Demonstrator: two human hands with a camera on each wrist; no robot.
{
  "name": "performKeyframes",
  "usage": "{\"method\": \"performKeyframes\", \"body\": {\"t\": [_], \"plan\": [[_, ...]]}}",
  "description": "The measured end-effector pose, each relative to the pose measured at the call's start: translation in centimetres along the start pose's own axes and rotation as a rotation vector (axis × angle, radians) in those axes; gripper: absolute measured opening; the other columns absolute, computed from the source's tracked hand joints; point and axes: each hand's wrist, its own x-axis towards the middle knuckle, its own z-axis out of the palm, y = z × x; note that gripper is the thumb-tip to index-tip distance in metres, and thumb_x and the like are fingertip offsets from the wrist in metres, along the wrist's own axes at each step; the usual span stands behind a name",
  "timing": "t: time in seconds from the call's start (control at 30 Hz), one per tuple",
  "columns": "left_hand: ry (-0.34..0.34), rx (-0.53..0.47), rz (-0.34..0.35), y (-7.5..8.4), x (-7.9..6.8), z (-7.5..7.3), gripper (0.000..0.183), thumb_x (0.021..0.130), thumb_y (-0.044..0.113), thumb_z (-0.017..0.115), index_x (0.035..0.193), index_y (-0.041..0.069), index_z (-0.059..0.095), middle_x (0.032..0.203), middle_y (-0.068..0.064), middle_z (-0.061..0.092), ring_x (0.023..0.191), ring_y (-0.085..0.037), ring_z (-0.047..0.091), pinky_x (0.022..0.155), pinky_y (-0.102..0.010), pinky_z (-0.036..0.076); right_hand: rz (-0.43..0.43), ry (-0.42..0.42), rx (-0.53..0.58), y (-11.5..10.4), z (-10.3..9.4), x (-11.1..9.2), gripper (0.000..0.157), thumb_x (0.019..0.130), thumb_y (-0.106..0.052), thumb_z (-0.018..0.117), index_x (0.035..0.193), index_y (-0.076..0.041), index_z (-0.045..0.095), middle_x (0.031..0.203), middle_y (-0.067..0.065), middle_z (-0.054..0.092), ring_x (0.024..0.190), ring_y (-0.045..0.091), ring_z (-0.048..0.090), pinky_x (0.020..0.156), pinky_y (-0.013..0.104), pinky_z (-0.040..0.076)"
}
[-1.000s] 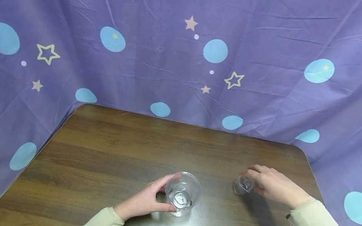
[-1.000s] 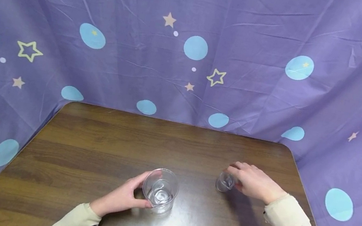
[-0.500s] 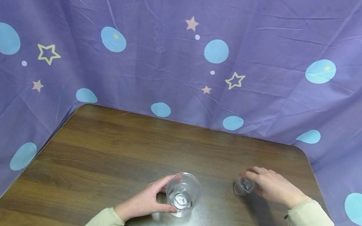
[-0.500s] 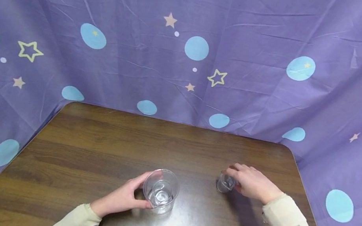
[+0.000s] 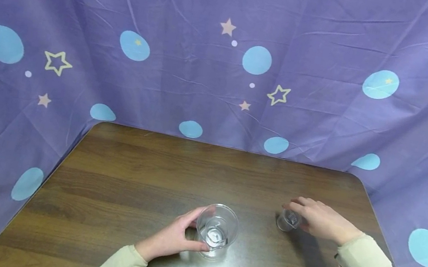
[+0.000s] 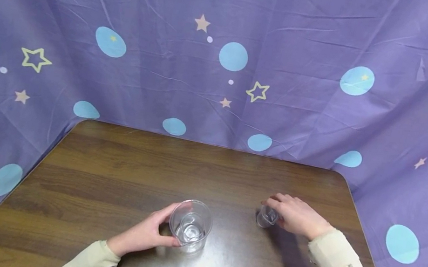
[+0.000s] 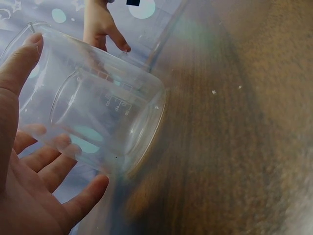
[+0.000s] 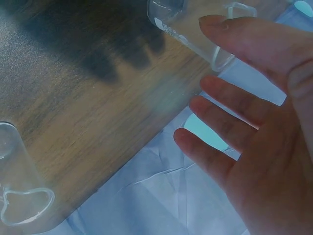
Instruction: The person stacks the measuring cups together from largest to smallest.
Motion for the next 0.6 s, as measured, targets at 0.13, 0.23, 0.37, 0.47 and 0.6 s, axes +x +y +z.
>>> {"method": "performKeyframes", "body": {"t": [0.13,0.23,0.37,0.47,0.6], "plan": [[-0.003,-0.004,-0.007,-0.04,0.01,-0.04,0.087,0.086,0.027,0.087,0.159,0.014,0.041,0.156,-0.009,0.052,0.136,-0.025,0.054,0.108,-0.034,0.05,-0.001,-0.008,0.013,0.01,0.11,0.19,0.063,0.069,0.006,0.087,0.128,-0.008,0.068,0.116,0.014,0.069,0.1,0.034,0.068,0.077,0.05,0.059],[-0.006,-0.007,-0.016,-0.02,0.01,-0.03,0.088,0.086,0.028,0.087,0.159,0.015,0.04,0.157,-0.008,0.051,0.135,-0.024,0.054,0.108,-0.034,0.05,-0.005,0.0,0.019,0.01,0.19,0.19,0.061,0.069,0.005,0.087,0.126,-0.008,0.069,0.113,0.01,0.069,0.098,0.032,0.068,0.077,0.049,0.059],[-0.008,-0.006,-0.017,0.03,0.02,-0.05,0.089,0.086,0.028,0.087,0.159,0.014,0.04,0.157,-0.008,0.051,0.136,-0.024,0.054,0.109,-0.035,0.049,-0.019,0.016,0.024,0.01,0.33,0.26,0.057,0.07,0.003,0.088,0.122,-0.009,0.068,0.109,0.007,0.068,0.095,0.029,0.068,0.075,0.047,0.059],[-0.01,-0.004,-0.006,0.09,0.04,-0.08,0.088,0.086,0.026,0.087,0.159,0.011,0.04,0.157,-0.011,0.051,0.136,-0.024,0.054,0.109,-0.036,0.05,-0.019,0.023,0.029,-0.03,0.44,0.28,0.054,0.071,0.001,0.088,0.12,-0.009,0.067,0.109,0.007,0.068,0.093,0.027,0.068,0.075,0.045,0.06],[-0.009,-0.002,0.001,0.11,-0.01,-0.08,0.088,0.086,0.024,0.087,0.158,0.008,0.04,0.156,-0.013,0.051,0.136,-0.024,0.054,0.109,-0.036,0.05,-0.014,0.023,0.038,-0.1,0.54,0.3,0.054,0.071,-0.002,0.09,0.12,-0.011,0.067,0.109,0.005,0.068,0.092,0.025,0.068,0.075,0.044,0.059]]}}
